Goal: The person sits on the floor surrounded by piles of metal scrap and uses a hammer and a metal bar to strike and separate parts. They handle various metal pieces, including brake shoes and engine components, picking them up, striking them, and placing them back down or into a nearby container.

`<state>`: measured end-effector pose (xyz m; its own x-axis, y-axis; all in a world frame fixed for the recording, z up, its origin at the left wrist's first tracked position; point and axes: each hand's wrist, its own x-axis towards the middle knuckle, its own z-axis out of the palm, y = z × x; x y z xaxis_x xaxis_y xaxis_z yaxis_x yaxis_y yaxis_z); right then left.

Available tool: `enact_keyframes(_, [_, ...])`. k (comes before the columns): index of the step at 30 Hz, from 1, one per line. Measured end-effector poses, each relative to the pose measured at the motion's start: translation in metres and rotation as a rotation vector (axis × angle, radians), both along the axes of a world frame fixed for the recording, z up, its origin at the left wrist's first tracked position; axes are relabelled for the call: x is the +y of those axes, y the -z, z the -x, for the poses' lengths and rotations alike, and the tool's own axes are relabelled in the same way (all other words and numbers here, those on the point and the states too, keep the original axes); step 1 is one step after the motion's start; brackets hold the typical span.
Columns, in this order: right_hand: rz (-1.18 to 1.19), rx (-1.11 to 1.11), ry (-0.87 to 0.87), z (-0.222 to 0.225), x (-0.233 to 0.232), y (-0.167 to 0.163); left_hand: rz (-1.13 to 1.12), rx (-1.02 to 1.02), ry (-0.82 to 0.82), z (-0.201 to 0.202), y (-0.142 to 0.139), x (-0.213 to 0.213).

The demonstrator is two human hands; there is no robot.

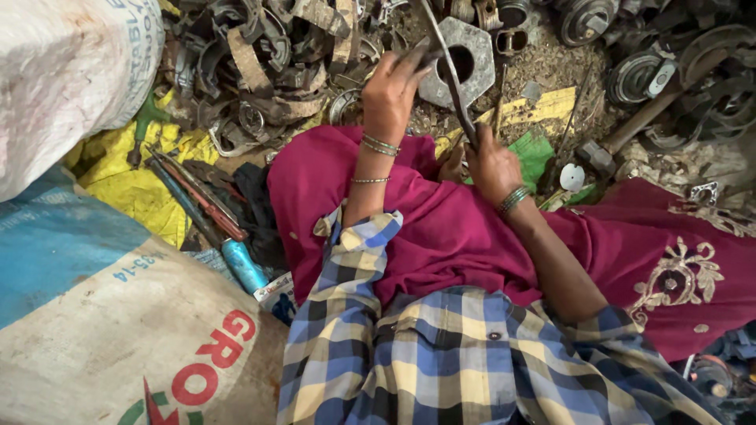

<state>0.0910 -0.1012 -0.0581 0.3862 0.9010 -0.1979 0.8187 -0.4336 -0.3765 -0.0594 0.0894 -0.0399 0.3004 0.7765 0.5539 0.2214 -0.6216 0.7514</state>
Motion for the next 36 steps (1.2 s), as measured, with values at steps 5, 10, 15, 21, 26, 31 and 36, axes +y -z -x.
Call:
enact_keyframes(5, [-0.392,0.111,0.050,-0.002,-0.003,-0.038,-0.009,-0.003,-0.107,-0.001,0.001,0.000])
enact_keyframes(10, [-0.742,0.081,0.089,-0.008,-0.014,-0.056,-0.054,-0.022,-0.138,-0.001,-0.001,-0.001])
enact_keyframes(15, [-0.061,-0.156,0.062,-0.008,0.010,-0.004,0.035,-0.059,-0.042,-0.009,-0.005,0.000])
enact_keyframes(21, [-0.330,-0.219,0.032,-0.013,-0.003,-0.020,-0.085,0.011,-0.107,-0.002,-0.012,-0.007])
enact_keyframes(26, [-0.851,0.286,0.227,-0.017,-0.010,-0.061,-0.117,-0.033,-0.129,-0.008,-0.007,-0.001])
enact_keyframes(31, [-0.104,-0.048,0.222,-0.012,0.011,-0.013,-0.067,-0.060,-0.077,-0.016,-0.001,0.001])
enact_keyframes(36, [-0.030,-0.007,0.145,-0.020,0.009,-0.001,-0.126,-0.031,-0.120,-0.005,-0.012,0.000])
